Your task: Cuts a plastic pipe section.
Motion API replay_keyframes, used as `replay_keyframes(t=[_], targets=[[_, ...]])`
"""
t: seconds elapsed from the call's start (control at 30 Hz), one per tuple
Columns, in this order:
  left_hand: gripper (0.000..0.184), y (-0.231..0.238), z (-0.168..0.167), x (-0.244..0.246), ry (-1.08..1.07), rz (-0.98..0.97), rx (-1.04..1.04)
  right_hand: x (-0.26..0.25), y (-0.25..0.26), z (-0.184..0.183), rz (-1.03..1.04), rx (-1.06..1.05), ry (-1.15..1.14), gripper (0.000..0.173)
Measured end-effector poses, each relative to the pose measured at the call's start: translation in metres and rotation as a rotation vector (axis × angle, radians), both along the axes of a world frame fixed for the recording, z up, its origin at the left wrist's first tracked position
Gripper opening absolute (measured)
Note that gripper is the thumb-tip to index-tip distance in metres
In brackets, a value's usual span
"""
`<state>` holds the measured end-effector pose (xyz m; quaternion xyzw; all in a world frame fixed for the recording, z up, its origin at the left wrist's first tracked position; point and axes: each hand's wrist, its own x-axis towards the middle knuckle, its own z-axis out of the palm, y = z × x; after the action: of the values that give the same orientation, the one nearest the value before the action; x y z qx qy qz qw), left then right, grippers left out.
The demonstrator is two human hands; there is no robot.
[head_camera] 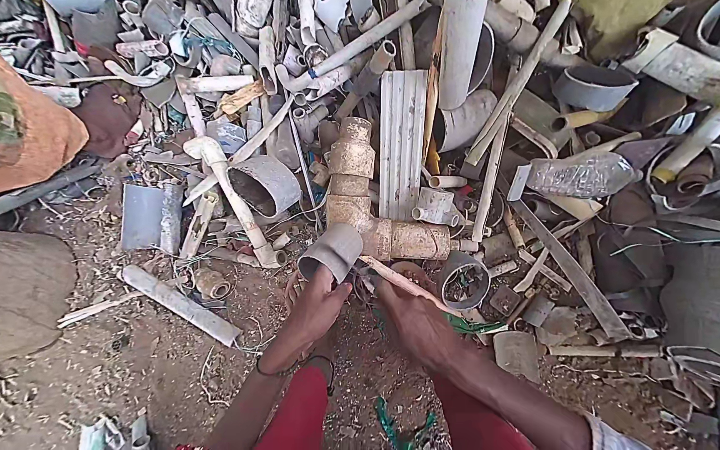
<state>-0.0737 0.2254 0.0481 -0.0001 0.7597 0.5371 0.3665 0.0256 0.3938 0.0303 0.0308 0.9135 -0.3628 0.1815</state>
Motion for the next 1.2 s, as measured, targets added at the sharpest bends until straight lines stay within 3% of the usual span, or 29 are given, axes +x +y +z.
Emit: replay_keyframes(t=[0.13, 0.23, 0.33, 0.4, 0.5, 0.63, 0.73, 0.87, 1.0, 1.13, 1.2], targets=[[0.079, -0.001, -0.003, 0.003, -0.15, 0.168, 0.349, -0.009, 0.016, -0.013, -0.018, -0.003, -0.147, 0.042], [0.081, -0.004, -0.013, 0.007, -0.135, 0.269, 0.58, 0.004, 0.005, -0.003, 0.004, -0.031, -0.041, 0.04], [0.109, -0.001, -0.012, 0.002, -0.191, 0.327, 0.62, 0.009, 0.003, -0.012, -0.04, -0.051, -0.031, 0.039], [0.104, 0.003, -0.01, 0.002, -0.217, 0.325, 0.619, 0.004, 0.011, -0.017, -0.064, -0.043, -0.114, 0.042], [0.094, 0.003, -0.006, 0.001, -0.233, 0.325, 0.612, 0.018, 0.001, -0.012, -0.038, -0.081, 0.071, 0.036], [0.097, 0.004, -0.007, 0.003, -0.261, 0.349, 0.623, 0.003, 0.022, -0.02, -0.032, -0.102, -0.132, 0.041], [0.091, 0.005, -0.005, 0.003, -0.278, 0.356, 0.645, 0.017, 0.011, -0.016, 0.005, -0.171, 0.029, 0.039], [0.087, 0.004, -0.01, 0.005, -0.294, 0.395, 0.689, 0.007, 0.02, -0.03, -0.076, -0.162, -0.087, 0.041], [0.08, 0.005, -0.008, 0.004, -0.313, 0.434, 0.703, 0.017, 0.007, -0.027, -0.046, -0.194, 0.087, 0.04], [0.075, 0.008, -0.006, 0.005, -0.357, 0.475, 0.681, 0.01, 0.02, -0.031, -0.056, -0.23, -0.114, 0.046], [0.072, 0.008, -0.003, 0.004, -0.376, 0.524, 0.674, 0.017, 0.013, -0.025, -0.031, -0.268, -0.047, 0.046]])
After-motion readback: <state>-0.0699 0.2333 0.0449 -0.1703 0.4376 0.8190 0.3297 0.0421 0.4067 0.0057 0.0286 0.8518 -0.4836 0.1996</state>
